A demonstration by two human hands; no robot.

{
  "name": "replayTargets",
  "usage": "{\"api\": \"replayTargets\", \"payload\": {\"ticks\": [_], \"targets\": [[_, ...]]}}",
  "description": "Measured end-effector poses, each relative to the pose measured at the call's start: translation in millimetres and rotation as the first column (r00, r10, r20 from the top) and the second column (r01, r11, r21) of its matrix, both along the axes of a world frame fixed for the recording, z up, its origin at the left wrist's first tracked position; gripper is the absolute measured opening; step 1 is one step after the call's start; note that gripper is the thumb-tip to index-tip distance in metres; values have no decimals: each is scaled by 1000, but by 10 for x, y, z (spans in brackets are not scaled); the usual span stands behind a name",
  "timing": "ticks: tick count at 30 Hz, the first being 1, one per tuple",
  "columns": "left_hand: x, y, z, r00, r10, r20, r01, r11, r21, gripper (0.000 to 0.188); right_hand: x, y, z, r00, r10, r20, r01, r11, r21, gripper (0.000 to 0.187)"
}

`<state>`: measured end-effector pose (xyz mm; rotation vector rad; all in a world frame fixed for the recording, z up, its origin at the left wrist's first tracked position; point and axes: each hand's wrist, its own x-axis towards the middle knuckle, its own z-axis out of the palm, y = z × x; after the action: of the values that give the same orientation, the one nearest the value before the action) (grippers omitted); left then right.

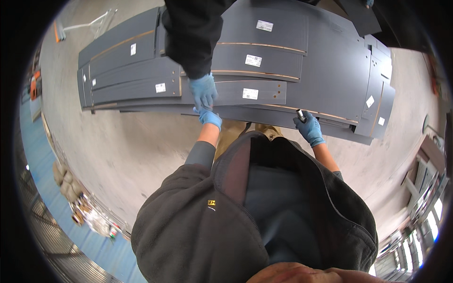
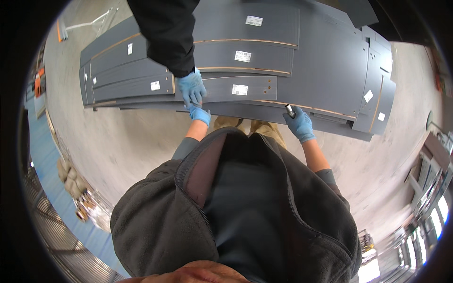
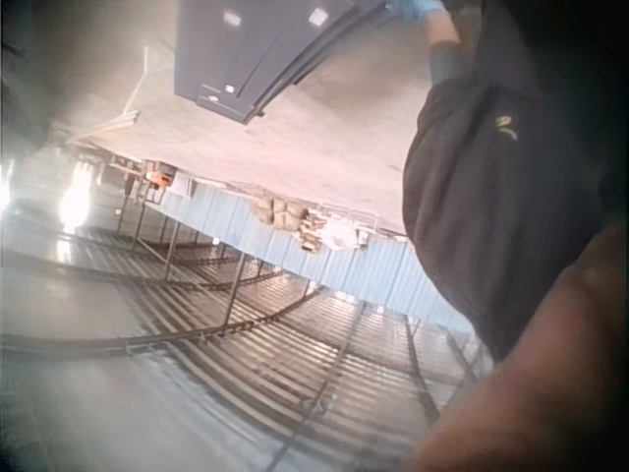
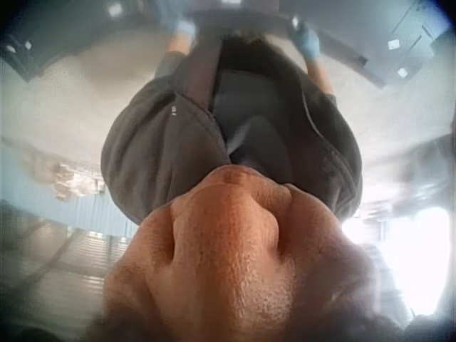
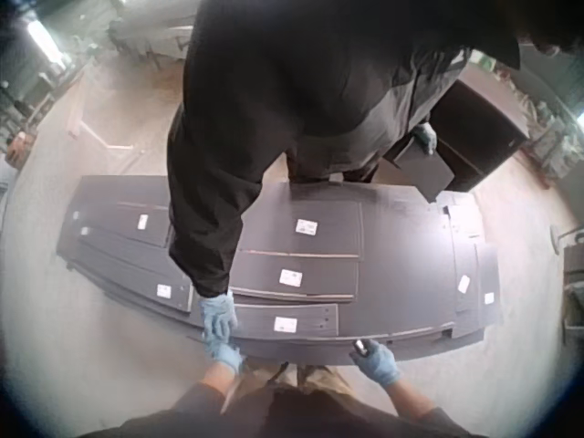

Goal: The person lifts and stacks large gray panels on a workbench, using a handheld tool to mark or align them. They repeatedly lift panels, place them in a stack, and adjust alignment while a coworker assists nearby.

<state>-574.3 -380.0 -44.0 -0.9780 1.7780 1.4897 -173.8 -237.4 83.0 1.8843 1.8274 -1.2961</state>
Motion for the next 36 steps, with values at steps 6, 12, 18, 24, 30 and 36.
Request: {"api": "replayTargets", "payload": {"ticks": [6, 12, 18, 24, 30, 36], "targets": [[458, 139, 527, 603, -745, -286, 500, 632, -592, 117, -184, 166, -118, 989, 140, -36, -142, 989, -46, 51], [393, 384, 593, 14, -983, 181, 747, -110, -656, 135, -585, 212, -109, 980, 193, -39, -196, 977, -81, 46], [-348, 325, 501, -39, -989, 144, 643, -135, -754, 134, -1511, 377, 46, 977, 212, 34, -177, 887, -425, 41], [-566, 156, 337, -56, -994, 89, 563, -105, -820, 129, -2657, 201, 40, 860, 509, 43, -444, 785, -433, 39], [-1238, -74, 344, -372, -927, -40, 254, -61, -965, 93, -2885, 369, 0, 878, 476, 41, -372, 735, -567, 34], [-1788, 99, 354, -278, -952, 125, 519, -258, -815, 134, -3486, 357, -1, 828, 559, 34, -479, 738, -476, 35]]}}
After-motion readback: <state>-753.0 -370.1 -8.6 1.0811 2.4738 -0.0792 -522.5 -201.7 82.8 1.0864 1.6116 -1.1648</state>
